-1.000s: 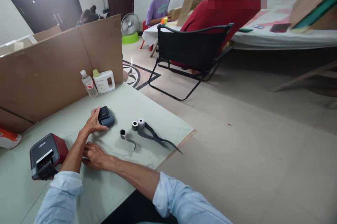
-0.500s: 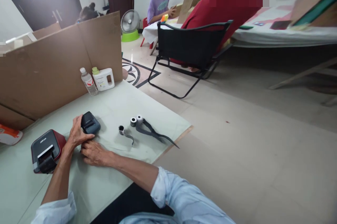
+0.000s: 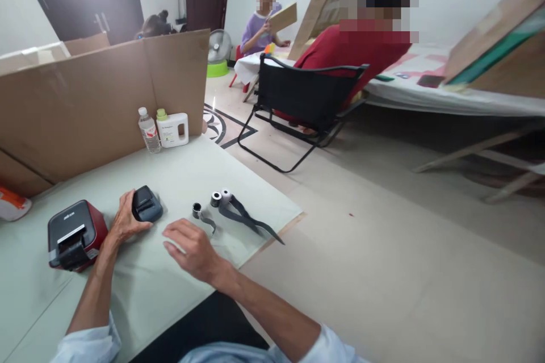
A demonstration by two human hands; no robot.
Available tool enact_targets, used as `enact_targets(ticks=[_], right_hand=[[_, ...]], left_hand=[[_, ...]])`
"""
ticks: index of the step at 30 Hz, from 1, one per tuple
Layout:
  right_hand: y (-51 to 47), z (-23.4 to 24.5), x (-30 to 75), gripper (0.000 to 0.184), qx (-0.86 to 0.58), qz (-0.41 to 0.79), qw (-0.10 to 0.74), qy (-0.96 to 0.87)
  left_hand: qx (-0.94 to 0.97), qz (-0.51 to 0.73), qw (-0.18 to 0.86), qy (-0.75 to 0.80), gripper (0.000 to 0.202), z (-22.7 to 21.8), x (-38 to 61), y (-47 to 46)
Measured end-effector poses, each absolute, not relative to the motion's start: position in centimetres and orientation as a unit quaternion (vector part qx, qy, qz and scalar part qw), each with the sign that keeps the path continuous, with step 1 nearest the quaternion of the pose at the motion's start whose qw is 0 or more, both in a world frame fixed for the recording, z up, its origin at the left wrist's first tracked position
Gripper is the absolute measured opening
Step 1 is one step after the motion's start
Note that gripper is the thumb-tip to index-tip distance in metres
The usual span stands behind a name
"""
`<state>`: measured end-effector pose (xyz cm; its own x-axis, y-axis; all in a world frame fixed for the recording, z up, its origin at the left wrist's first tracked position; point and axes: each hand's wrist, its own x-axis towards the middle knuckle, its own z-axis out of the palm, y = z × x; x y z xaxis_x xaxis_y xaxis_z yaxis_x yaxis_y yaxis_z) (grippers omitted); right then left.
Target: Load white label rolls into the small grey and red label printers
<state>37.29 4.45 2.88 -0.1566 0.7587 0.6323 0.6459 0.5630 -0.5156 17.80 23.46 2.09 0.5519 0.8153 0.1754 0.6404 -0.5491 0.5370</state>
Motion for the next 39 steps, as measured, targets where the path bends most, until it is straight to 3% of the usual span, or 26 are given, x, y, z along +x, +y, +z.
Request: enact_targets(ticks=[5,23,27,34,37,39], right_hand=[[3.7,2.5,40.2,0.019,-0.507,0.019,0.535,-0.675],[3.7,1.8,40.0,0.022,-0.512,-0.022,0.544,-0.664],[4.3,1.4,38.7,0.032,-0.514,0.025,0.514,-0.686],[7.7,-2.1,37.1,0.065,-0.571,0.132,0.405,-0.702],[8.8,-3.5,37.0,0.069,-0.578,0.155,0.391,-0.699],[9.1,-4.2,37.0,0.07,-0.574,0.156,0.396,-0.7]], left_hand=[[0.846,0.234,0.222,0.425,0.125,1.0,17.5,23.1],[0.842,0.241,0.24,0.418,0.13,-0.8,16.2,21.8],[0.83,0.267,0.253,0.419,0.122,-0.9,16.1,21.4],[0.772,0.372,0.256,0.448,0.089,-1.6,15.4,21.3],[0.762,0.38,0.258,0.456,0.089,-1.6,15.5,21.3],[0.771,0.357,0.273,0.451,0.099,-1.4,15.7,21.2]])
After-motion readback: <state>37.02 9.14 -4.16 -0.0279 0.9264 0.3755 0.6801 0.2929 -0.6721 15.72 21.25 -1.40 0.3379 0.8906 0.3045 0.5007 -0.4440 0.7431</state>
